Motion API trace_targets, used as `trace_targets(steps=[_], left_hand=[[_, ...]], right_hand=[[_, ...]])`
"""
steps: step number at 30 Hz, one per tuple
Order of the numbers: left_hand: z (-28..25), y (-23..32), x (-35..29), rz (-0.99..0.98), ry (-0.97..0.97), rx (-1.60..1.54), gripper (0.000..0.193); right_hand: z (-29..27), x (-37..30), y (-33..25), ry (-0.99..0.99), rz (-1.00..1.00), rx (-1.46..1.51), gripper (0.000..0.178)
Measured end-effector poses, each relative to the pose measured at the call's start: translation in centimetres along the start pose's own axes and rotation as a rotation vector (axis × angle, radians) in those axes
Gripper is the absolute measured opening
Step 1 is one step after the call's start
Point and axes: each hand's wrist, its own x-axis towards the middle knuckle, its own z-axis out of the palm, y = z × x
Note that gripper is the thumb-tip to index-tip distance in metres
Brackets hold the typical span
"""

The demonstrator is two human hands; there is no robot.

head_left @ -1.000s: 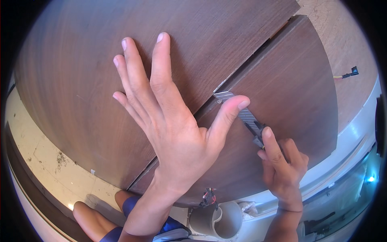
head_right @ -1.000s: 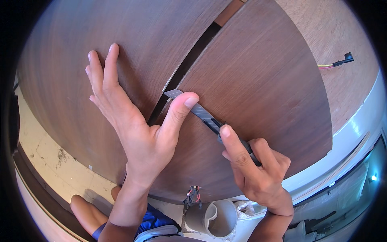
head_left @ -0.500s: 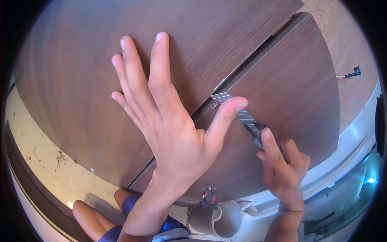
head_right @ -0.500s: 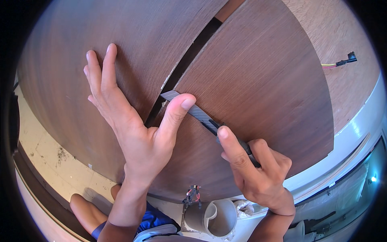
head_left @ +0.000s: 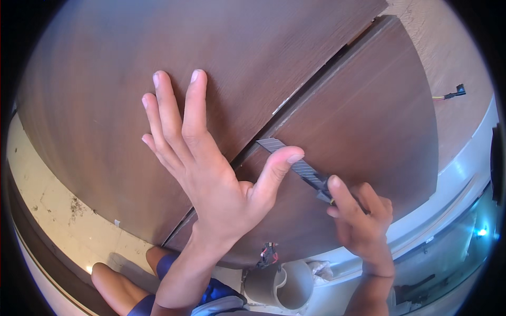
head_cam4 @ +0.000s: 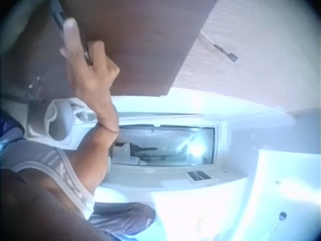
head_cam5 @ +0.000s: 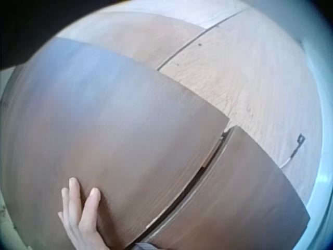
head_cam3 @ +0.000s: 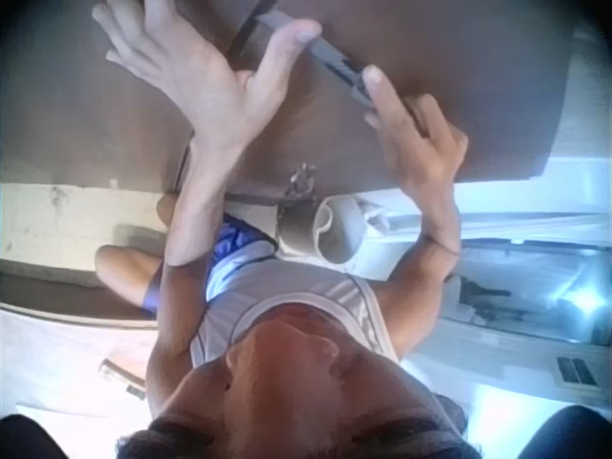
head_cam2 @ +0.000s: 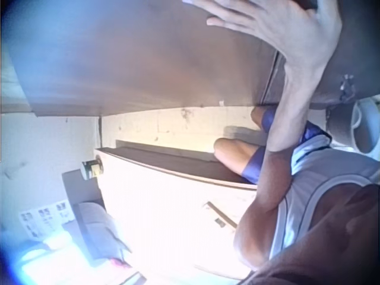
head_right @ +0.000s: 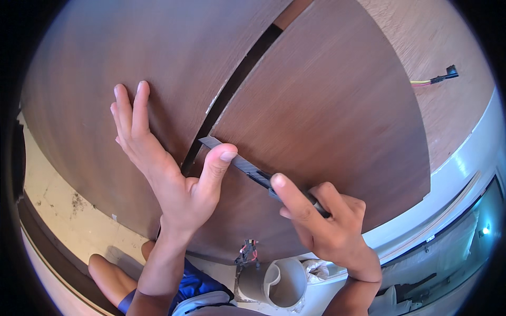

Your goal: The person uses a metal ruler and a utility knife to trim the edges of a wooden cabinet. They also use a small wooden block to press the cabinet panels together and a utility knife to scrape the seam between the panels.

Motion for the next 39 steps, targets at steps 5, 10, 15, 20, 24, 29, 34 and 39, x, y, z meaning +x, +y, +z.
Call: trace_targets(steps=[5,10,15,20,24,29,34,39], left_hand=[[0.7,1.3,0.8,-0.039,0.055,-0.011,0.114],[1.1,1.7,1.2,-0.064,0.115,-0.019,0.112],[1.6,1.8,1.3,-0.08,0.141,-0.041,0.114],[1.5,1.6,1.1,-0.079,0.122,-0.041,0.113],[1.3,1.4,1.1,-0.068,0.113,-0.053,0.111],[1.1,1.2,0.9,-0.06,0.076,-0.042,0.109],[1.0,1.0,0.8,-0.048,0.06,-0.021,0.108],[0.7,0.6,-0.4,-0.042,0.006,0.01,0.109]], right_hand=[[0.1,0.5,-0.2,0.081,0.024,-0.029,0.065],[0.3,0.7,-0.5,0.088,0.035,-0.05,0.064],[0.3,0.5,-0.6,0.063,0.037,-0.113,0.064],[1.2,0.4,-0.3,0.103,-0.014,-0.123,0.065],[0.7,0.5,-0.6,0.069,-0.016,-0.16,0.067],[0.8,0.3,-0.3,0.06,-0.031,-0.162,0.07],[1.0,0.5,-0.2,0.07,-0.044,-0.145,0.07],[0.5,0.1,-0.3,-0.023,-0.052,-0.153,0.066]])
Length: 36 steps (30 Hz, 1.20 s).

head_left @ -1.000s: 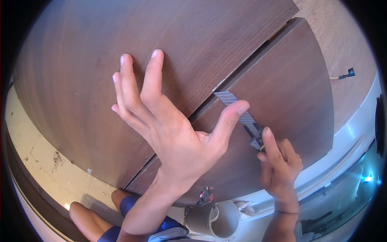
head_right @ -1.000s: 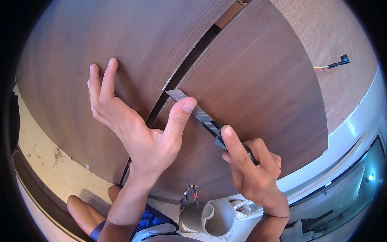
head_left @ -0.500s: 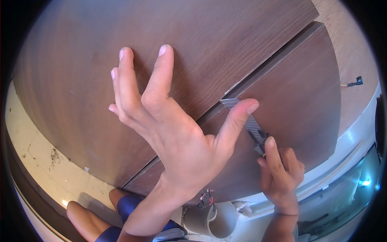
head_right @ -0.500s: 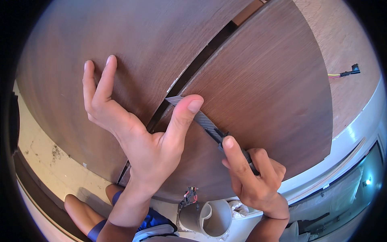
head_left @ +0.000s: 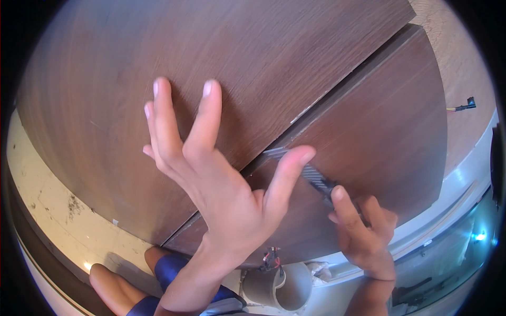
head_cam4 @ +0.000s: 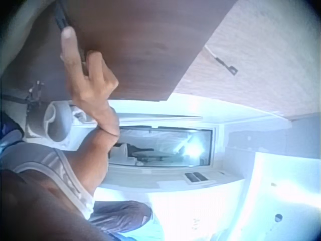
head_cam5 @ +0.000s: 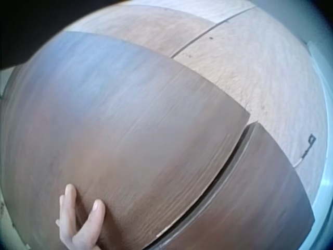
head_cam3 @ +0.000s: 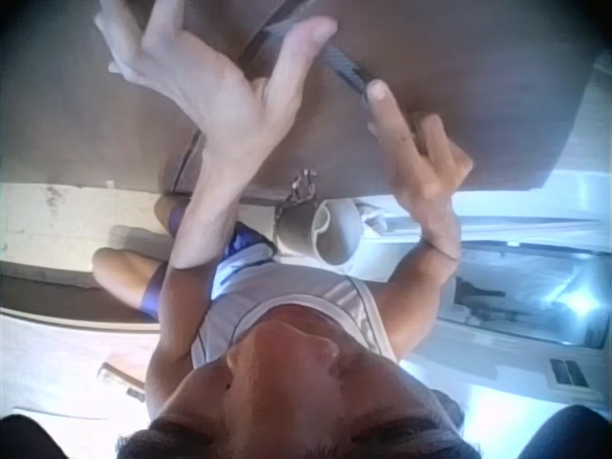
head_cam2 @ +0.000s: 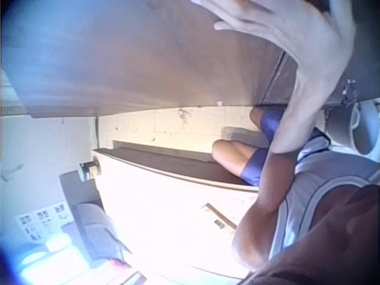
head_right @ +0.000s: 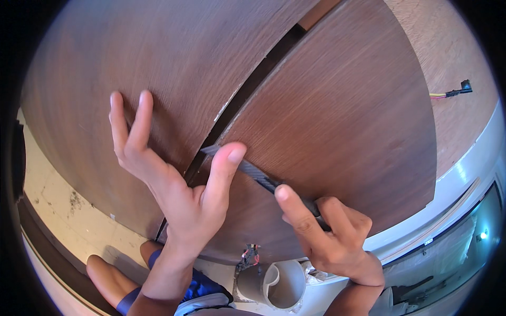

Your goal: The person uses a metal ruler and a utility knife to trim the edges of a wooden cabinet. They also use a small wooden block to press the cabinet panels together and a utility knife to scrape the seam between the panels.

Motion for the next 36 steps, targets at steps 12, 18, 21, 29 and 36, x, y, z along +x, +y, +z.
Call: trace_targets(steps=[12,18,21,29,36], left_hand=[[0.8,0.9,0.5,-0.027,0.099,0.028,0.111],[0.7,0.9,0.7,0.013,0.086,0.135,0.105],[0.9,1.2,0.5,-0.008,0.085,0.134,0.099],[1.0,1.1,0.2,-0.002,0.076,0.122,0.095],[0.6,0.7,0.2,0.011,0.077,0.079,0.093]], right_hand=[[0.1,-0.2,0.3,0.121,0.048,0.104,0.069],[1.1,0.0,0.2,0.2,0.031,0.098,0.065],[1.7,-0.4,0.4,0.204,0.026,0.084,0.061],[-0.1,-0.3,-0.1,0.003,0.083,0.118,0.07],[-0.3,0.0,-0.4,-0.027,0.09,0.092,0.067]])
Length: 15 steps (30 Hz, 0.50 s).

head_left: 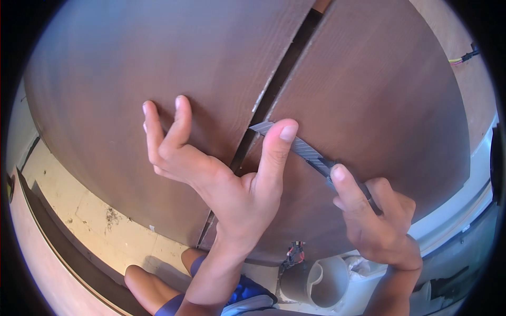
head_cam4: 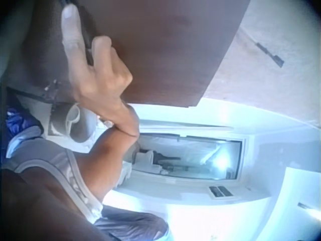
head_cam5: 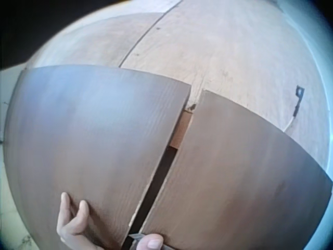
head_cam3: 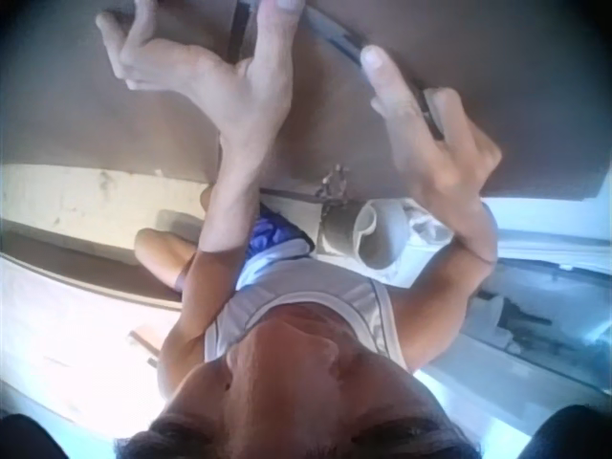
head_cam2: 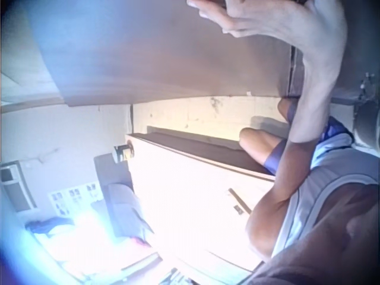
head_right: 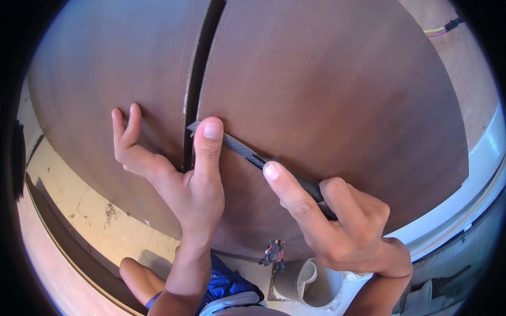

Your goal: The person uses a metal ruler and a utility knife to trim the edges of a wooden cabinet. They also use a small wooden block to press the cabinet panels together and a utility knife to scrape the seam between the panels.

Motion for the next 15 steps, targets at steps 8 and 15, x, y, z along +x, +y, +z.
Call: trace_targets(steps=[8,15], left_hand=[[-0.6,-0.5,-0.4,-0.003,-0.052,-0.041,0.092],[-0.7,-1.4,-1.5,0.016,-0.043,-0.068,0.09]], right_hand=[[0.9,0.0,0.8,0.061,-0.116,-0.026,0.058],[1.2,-0.5,0.7,0.014,-0.153,-0.037,0.053]])
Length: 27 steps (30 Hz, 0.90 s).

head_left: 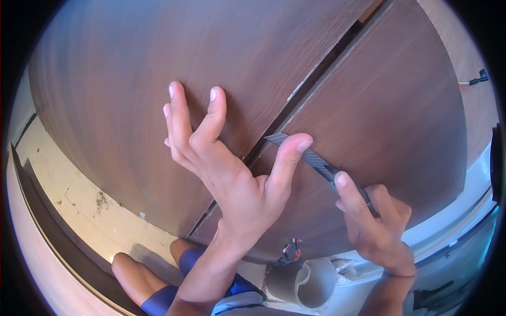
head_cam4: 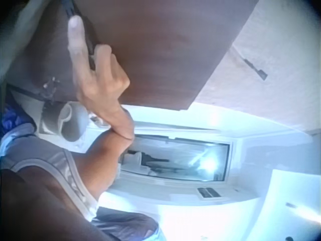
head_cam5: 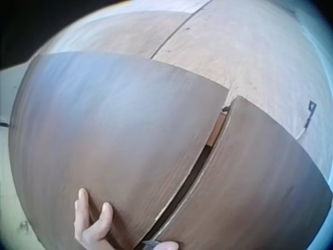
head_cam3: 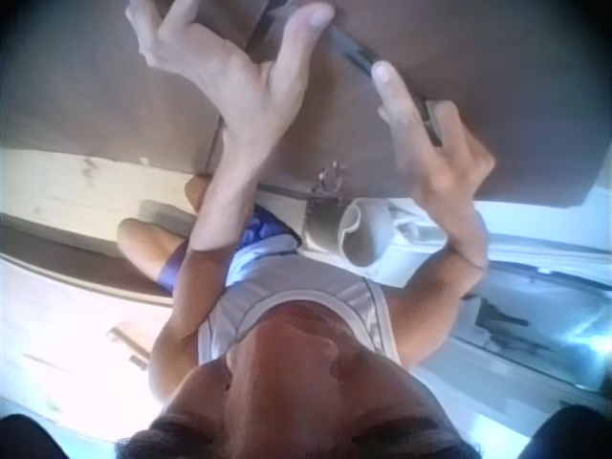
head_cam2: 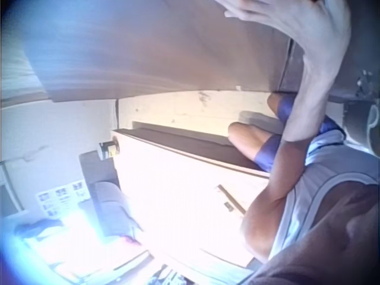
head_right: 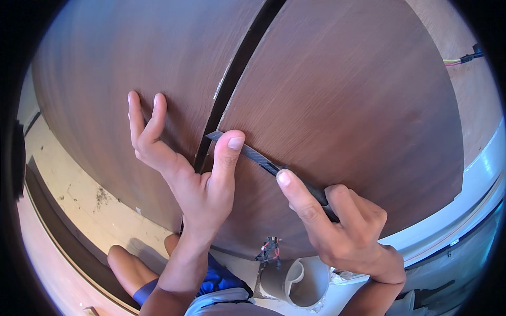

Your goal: The person uses a metal ruler and a utility knife to trim the edges of a wooden cabinet. They also use a small wooden block to press the cabinet panels together and a utility knife to scrape the seam between the panels.

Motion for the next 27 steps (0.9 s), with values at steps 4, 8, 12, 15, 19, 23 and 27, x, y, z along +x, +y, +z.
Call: trace_targets(steps=[4,8,12,15,19,23,27], left_hand=[[-0.1,-0.2,-0.3,-0.003,-0.01,-0.01,0.091],[0.0,-0.3,-0.4,0.017,-0.017,-0.005,0.093],[0.3,0.0,0.0,0.013,0.029,0.014,0.097],[0.8,-0.1,-0.1,0.021,0.049,0.011,0.099],[0.9,0.2,0.2,0.006,0.057,0.029,0.098],[0.9,0.3,0.2,-0.011,0.059,0.023,0.098],[1.2,0.5,0.3,-0.014,0.06,0.029,0.097]], right_hand=[[0.1,0.2,-0.3,0.003,0.012,0.024,0.055],[0.2,-0.1,-0.5,0.007,0.026,0.015,0.057],[0.8,-0.6,-0.4,0.072,0.048,0.059,0.06],[0.8,-0.8,-0.5,0.096,0.072,0.079,0.061],[1.1,-0.8,-0.7,0.125,0.096,0.109,0.06],[1.0,-0.5,-0.9,0.116,0.097,0.089,0.059],[1.2,-0.6,-0.7,0.15,0.097,0.096,0.059]])
